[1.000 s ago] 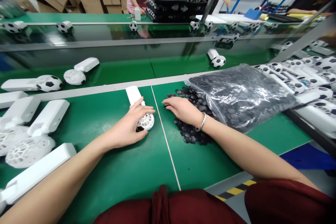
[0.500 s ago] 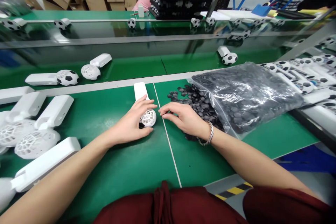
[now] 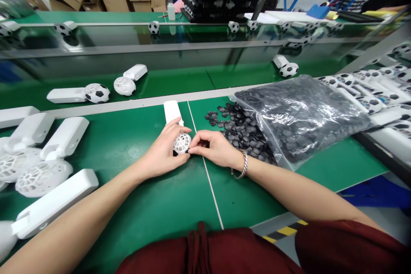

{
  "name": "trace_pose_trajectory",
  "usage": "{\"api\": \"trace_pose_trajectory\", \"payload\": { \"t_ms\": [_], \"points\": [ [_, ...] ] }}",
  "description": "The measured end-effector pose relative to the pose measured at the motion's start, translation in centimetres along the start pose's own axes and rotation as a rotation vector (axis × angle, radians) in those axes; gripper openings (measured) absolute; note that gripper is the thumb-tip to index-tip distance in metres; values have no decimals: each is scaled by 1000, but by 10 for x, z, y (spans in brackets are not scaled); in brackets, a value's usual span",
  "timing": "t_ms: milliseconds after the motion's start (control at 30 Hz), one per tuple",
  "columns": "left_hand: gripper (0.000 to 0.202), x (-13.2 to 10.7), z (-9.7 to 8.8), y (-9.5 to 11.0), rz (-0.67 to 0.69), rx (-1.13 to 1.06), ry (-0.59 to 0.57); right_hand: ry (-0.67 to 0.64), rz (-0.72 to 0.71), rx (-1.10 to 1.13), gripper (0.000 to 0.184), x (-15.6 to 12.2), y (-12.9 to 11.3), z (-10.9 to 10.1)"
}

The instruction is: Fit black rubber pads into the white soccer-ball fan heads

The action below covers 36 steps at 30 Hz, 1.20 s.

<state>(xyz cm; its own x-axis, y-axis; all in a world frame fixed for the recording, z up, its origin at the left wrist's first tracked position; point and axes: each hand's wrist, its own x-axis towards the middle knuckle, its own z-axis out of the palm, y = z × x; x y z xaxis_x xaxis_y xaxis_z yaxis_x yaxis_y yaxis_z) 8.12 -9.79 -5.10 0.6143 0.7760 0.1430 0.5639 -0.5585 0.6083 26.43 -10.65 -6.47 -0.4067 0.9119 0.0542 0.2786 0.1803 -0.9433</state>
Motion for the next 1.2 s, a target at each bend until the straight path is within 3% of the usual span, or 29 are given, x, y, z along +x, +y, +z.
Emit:
{"api": "trace_pose_trajectory", "payload": {
  "t_ms": [467, 800, 1000, 1200],
  "points": [
    [37, -2, 1, -12, 141, -54, -8, 32, -11, 119, 10, -3, 8, 4],
    [39, -1, 2, -12, 158, -73, -19, 13, -8, 117, 11, -3, 7, 3],
    [35, 0, 3, -7, 101, -89, 10, -12, 50, 196, 12, -4, 11, 4],
    [39, 0, -3, -8, 120, -96, -58, -6, 26, 179, 13, -4, 7, 5]
  ]
}}
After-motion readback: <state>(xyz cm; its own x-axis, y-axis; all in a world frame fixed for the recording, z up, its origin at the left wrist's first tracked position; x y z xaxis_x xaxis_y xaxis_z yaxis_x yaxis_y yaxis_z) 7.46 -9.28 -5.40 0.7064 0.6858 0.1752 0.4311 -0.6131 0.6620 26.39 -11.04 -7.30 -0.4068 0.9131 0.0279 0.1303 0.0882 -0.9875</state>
